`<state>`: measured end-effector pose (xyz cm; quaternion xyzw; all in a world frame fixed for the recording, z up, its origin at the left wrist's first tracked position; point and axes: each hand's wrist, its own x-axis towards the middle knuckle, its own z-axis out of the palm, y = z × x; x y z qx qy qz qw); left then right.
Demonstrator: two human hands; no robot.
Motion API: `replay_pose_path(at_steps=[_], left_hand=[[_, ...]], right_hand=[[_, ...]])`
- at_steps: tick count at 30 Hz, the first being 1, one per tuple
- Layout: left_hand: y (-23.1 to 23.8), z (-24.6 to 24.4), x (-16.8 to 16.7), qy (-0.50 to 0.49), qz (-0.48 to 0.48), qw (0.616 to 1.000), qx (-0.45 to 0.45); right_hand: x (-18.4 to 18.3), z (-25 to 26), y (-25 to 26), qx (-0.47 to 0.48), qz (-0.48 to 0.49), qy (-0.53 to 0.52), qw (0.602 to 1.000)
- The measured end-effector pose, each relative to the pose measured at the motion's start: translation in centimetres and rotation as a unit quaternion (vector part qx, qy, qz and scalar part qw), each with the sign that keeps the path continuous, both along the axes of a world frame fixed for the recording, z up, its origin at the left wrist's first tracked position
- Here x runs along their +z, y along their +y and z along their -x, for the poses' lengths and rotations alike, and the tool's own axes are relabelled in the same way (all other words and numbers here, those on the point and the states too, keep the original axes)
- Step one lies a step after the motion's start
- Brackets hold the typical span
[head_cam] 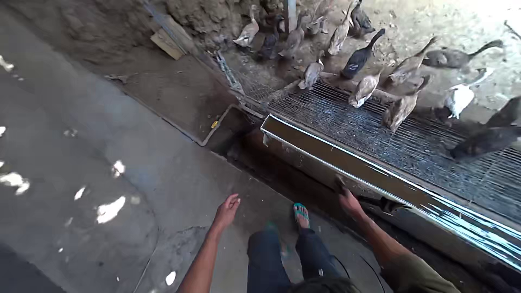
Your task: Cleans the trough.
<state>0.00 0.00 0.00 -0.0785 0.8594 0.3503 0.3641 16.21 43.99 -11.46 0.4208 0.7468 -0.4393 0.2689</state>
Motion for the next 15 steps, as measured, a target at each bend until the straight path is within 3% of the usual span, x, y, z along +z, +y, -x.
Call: replay_pose_path(at_steps=[3,7,10,15], left_hand=[[1.9,10.4,-4.7,-0.037,-0.05,0.998,-0.007],[4.8,24.2,-15.8,-0.122,-0.107,0.986,0.047],[9.0,34.3,-25.0,-0.139,-0.141,0.98,0.032],[14.0,44.1,-38.1,-0.128,-0.185,0.972,-0.071]], right_hand=[[-0.3,16.2,-4.1,0.043,-0.001,0.011,0.999],[-7.9,29.8,-7.1,0.1,-0.049,-0.034,0.993],[-15.1,35.8,-6.5,0.136,-0.138,-0.042,0.98],[-26.5,36.7,-6.6,0.141,-0.276,0.026,0.95]])
